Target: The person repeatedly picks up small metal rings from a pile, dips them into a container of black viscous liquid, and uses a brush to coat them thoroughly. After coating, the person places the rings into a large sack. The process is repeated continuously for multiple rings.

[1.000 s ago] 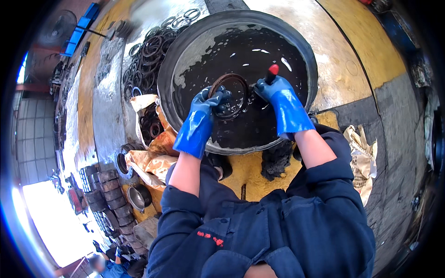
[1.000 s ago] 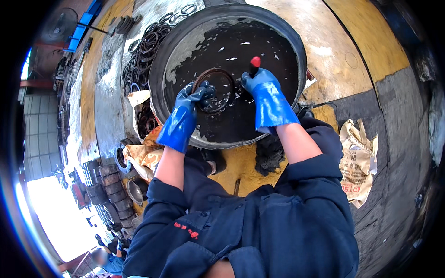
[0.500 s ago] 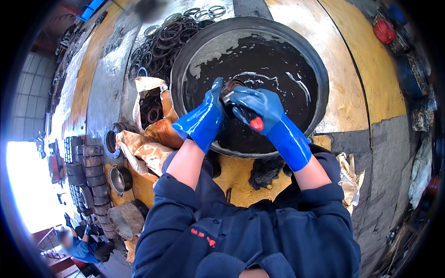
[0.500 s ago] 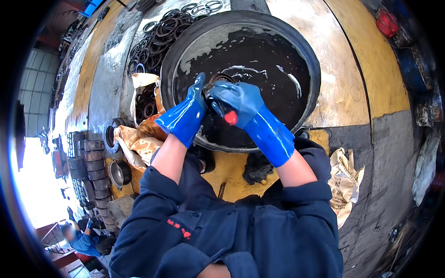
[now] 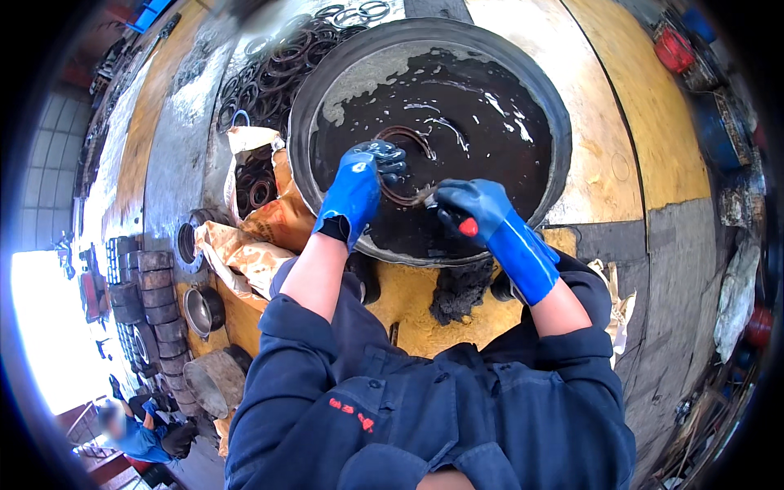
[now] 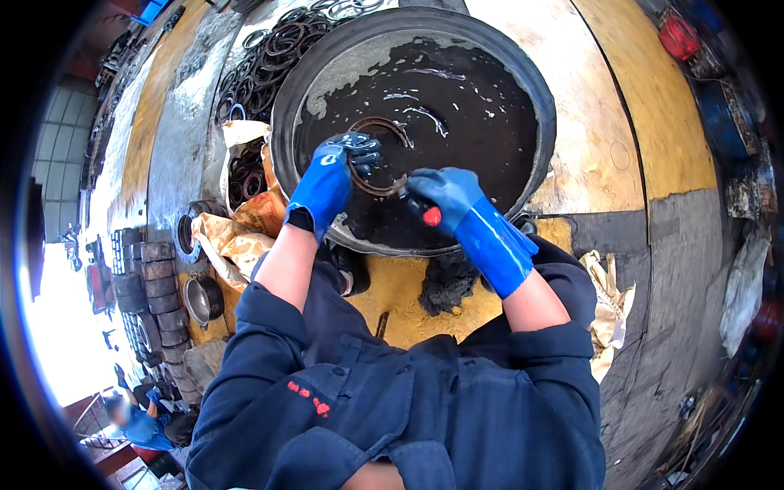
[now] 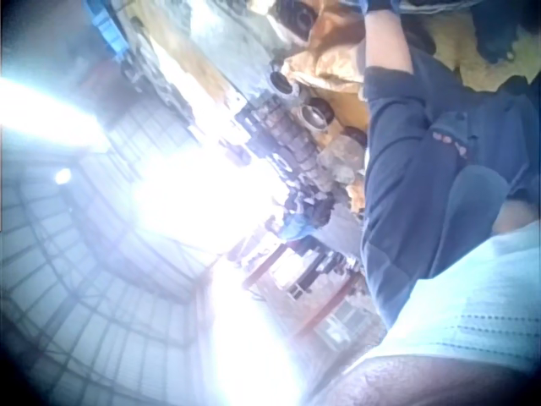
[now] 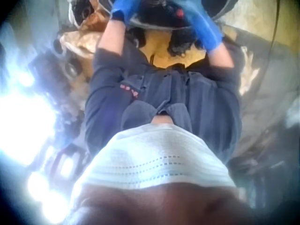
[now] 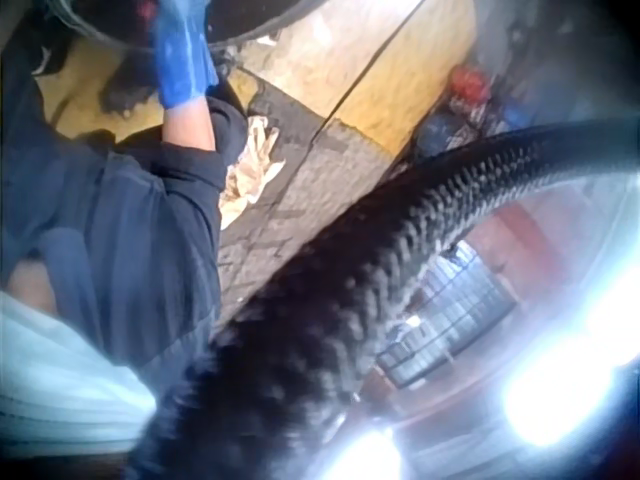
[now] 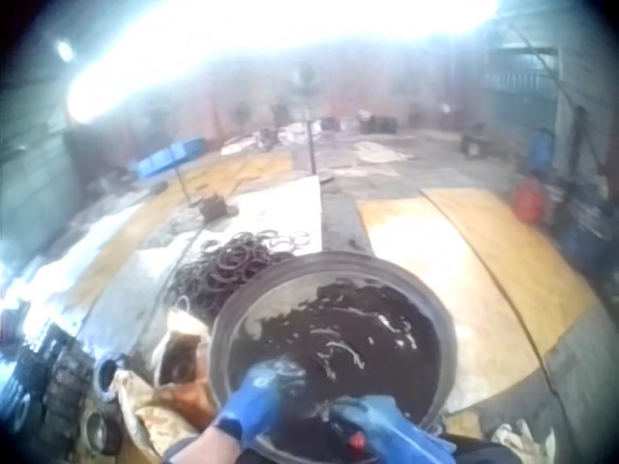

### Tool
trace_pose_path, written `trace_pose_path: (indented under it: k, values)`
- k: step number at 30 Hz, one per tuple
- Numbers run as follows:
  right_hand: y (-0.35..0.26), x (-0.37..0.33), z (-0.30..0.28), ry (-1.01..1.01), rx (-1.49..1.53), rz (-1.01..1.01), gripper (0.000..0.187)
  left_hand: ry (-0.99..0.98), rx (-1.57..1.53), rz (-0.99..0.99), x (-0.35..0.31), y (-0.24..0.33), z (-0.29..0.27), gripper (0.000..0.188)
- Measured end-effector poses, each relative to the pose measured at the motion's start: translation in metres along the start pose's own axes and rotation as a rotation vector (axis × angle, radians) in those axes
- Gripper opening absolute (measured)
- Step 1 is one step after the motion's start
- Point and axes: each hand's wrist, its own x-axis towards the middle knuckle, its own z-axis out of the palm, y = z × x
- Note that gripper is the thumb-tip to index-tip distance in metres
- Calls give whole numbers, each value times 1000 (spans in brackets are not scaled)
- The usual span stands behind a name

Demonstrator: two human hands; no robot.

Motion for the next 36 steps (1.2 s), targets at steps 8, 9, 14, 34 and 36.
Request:
trace_pose_path:
  k: [8,9,14,34,36]
  values:
    - [108,-25,14,526,833,1204,22,13,-63,-65,18,7,-23,35]
    - [107,-20,12,538,851,1259,23,43,-80,-61,17,8,-27,35]
    - [88,-7,11,483,778,1156,24,152,-158,-19,24,11,-24,35]
    - [13,32,8,332,452,654,23,96,96,-38,17,-2,-12,35]
    - [8,48,8,291,274,306,22,83,169,-40,17,-9,-14,36]
